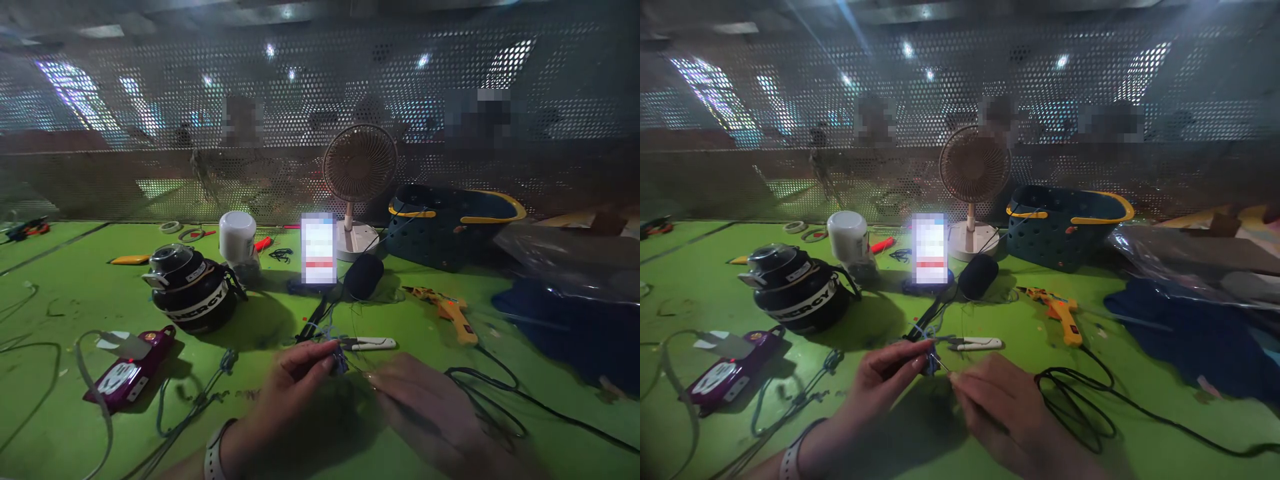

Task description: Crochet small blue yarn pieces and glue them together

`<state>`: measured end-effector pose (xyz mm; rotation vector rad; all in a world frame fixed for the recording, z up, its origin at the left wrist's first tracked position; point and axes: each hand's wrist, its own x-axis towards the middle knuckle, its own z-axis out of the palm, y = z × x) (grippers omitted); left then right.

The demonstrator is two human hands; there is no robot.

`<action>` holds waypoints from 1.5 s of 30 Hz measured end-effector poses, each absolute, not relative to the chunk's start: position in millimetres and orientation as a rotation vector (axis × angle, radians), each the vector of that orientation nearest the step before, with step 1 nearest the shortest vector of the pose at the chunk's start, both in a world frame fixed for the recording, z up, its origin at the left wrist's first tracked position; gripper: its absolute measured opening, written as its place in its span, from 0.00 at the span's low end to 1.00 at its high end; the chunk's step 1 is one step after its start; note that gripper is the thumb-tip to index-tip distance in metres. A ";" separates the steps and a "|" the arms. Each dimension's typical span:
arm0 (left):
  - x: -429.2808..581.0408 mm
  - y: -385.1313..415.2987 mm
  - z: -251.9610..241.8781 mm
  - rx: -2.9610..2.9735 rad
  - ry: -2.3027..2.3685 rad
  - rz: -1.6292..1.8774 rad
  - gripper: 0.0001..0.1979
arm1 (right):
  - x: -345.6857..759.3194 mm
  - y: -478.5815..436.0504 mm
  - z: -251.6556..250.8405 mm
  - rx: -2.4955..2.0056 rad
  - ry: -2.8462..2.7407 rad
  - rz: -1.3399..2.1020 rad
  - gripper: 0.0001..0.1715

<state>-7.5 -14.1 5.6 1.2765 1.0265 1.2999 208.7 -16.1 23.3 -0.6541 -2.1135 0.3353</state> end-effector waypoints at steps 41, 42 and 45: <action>-15.7 -5.7 12.3 0.971 0.865 1.009 0.12 | 221.1 -10.7 16.3 -0.654 -2.118 0.552 0.22; -16.1 -5.6 10.4 0.978 0.852 1.008 0.12 | 220.5 -10.9 16.3 -0.656 -2.121 0.542 0.21; -16.8 -5.3 6.7 1.010 0.828 0.997 0.12 | 218.9 -10.5 15.5 -0.638 -2.141 0.501 0.19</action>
